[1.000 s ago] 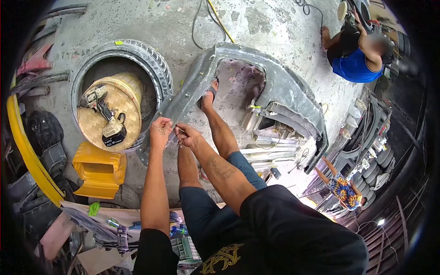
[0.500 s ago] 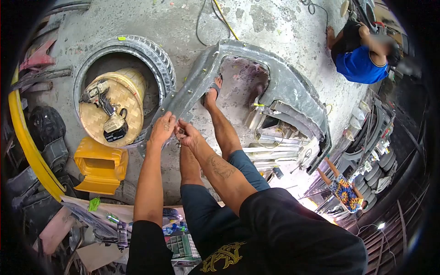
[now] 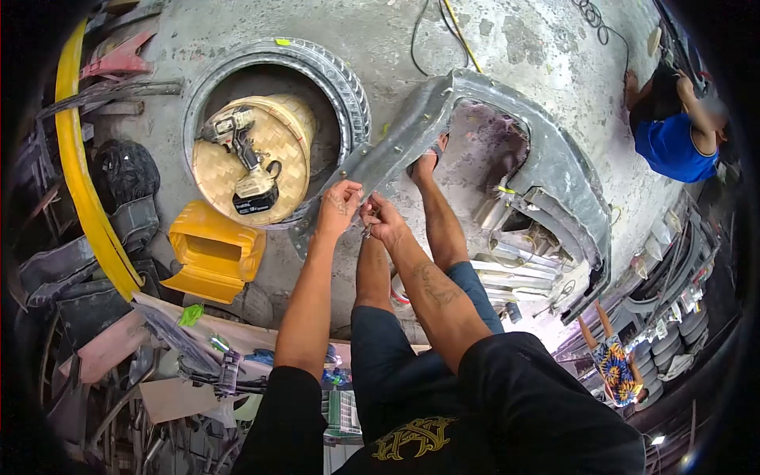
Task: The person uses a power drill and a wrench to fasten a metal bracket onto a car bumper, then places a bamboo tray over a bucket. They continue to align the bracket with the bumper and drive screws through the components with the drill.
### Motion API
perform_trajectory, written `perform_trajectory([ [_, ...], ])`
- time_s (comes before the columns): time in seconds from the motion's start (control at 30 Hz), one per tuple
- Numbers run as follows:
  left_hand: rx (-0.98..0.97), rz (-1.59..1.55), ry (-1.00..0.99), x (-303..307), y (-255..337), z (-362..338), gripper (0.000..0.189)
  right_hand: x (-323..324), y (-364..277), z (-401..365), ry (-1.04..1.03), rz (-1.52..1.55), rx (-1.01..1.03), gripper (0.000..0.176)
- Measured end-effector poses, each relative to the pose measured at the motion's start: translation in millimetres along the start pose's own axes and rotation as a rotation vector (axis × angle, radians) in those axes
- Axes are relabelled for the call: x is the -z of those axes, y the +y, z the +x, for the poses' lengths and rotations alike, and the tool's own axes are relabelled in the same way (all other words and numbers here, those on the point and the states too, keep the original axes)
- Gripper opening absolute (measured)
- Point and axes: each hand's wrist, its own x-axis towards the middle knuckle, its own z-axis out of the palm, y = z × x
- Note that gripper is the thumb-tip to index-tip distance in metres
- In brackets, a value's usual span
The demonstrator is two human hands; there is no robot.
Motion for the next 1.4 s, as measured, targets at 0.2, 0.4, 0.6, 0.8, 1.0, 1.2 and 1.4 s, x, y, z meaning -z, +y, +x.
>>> perform_trajectory([
  [0.2,-0.08,0.12,-0.061,-2.4,-5.4,8.2,0.016,3.5,-2.0,4.4,0.012,0.017,-0.002,0.019],
  [0.4,-0.151,0.474,-0.058,-7.2,1.5,8.5,0.021,-1.0,1.6,0.0,0.045,0.039,0.007,0.015],
  [0.6,-0.175,0.431,-0.123,2.2,0.3,9.4,0.028,-10.4,2.3,-0.5,0.168,-0.088,0.085,0.009],
  [0.8,-0.016,0.449,-0.175,0.8,3.5,14.1,0.036,-11.3,6.0,-1.0,0.164,-0.123,0.165,0.009],
  [1.0,-0.096,0.24,0.069,-15.8,1.4,8.4,0.019,-27.2,3.2,-18.1,0.186,-0.088,0.089,0.018],
  [1.2,-0.136,0.184,0.099,-8.2,-4.8,2.1,0.013,-5.9,-2.6,8.3,0.169,-0.221,0.121,0.017],
  [1.4,-0.043,0.038,-0.087,4.2,-13.9,15.4,0.013,-28.1,-10.1,-22.7,0.259,-1.079,0.534,0.01],
])
